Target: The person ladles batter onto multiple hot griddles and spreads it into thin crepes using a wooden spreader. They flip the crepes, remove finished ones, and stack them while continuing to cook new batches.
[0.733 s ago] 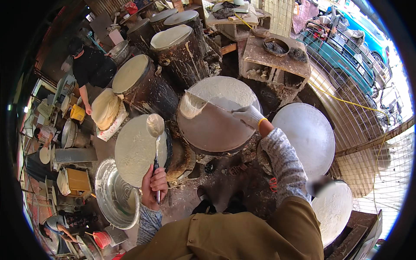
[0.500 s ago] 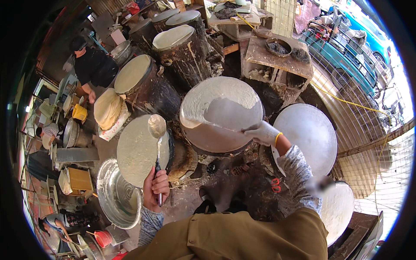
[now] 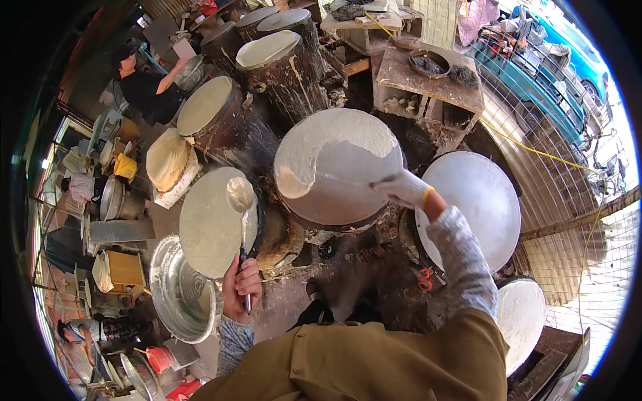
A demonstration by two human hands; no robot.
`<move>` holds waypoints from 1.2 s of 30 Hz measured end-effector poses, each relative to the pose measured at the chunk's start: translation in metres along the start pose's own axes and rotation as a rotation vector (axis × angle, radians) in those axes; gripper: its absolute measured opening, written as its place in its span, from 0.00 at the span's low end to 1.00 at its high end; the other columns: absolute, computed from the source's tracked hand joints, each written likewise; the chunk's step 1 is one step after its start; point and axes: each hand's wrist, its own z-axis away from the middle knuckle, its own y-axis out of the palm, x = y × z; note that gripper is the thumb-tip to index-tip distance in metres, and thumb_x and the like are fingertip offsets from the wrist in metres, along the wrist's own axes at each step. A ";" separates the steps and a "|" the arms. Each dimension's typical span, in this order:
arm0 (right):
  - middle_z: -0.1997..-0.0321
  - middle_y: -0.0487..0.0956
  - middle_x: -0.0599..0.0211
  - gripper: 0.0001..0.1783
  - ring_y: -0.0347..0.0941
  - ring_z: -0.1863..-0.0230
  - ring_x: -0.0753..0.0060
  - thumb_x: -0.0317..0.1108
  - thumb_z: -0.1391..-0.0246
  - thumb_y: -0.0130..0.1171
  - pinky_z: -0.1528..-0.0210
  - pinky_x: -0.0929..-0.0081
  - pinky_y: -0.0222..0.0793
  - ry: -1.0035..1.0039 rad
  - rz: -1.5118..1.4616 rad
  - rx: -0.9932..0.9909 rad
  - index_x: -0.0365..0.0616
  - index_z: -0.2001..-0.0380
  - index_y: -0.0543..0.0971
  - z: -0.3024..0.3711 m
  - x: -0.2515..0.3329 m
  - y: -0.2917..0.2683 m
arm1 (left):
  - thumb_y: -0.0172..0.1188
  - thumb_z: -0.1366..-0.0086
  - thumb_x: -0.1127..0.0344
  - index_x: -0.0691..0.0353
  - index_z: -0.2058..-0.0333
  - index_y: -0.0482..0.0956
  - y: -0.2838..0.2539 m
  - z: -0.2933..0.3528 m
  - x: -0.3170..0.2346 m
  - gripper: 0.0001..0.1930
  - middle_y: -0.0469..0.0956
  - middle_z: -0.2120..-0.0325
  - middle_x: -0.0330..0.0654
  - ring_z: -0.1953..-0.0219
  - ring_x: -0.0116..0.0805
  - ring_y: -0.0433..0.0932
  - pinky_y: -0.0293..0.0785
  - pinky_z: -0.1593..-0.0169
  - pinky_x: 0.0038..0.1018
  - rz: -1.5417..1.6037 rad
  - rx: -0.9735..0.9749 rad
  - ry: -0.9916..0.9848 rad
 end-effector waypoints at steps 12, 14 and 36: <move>0.85 0.70 0.78 0.18 0.61 0.88 0.87 0.39 0.44 0.61 0.88 0.82 0.54 0.056 -0.003 -0.047 0.39 0.54 0.83 0.087 -0.033 0.011 | 0.45 0.26 0.52 0.59 0.70 0.63 -0.001 0.035 -0.017 0.17 0.59 0.84 0.32 0.85 0.24 0.62 0.62 0.81 0.21 -0.016 0.027 -0.061; 0.80 0.72 0.76 0.18 0.63 0.84 0.86 0.38 0.43 0.60 0.84 0.81 0.57 0.002 -0.114 -0.131 0.36 0.55 0.81 0.076 -0.019 0.060 | 0.44 0.26 0.52 0.59 0.70 0.63 -0.003 0.039 -0.027 0.17 0.59 0.84 0.32 0.85 0.24 0.62 0.63 0.81 0.22 -0.022 0.033 -0.071; 0.63 0.78 0.34 0.20 0.73 0.56 0.31 0.44 0.36 0.45 0.53 0.48 0.70 -0.012 0.088 -0.740 0.35 0.59 0.75 -0.015 -0.050 0.357 | 0.44 0.26 0.53 0.59 0.70 0.62 -0.003 0.058 -0.090 0.17 0.58 0.84 0.33 0.85 0.24 0.61 0.63 0.80 0.23 -0.010 0.083 -0.308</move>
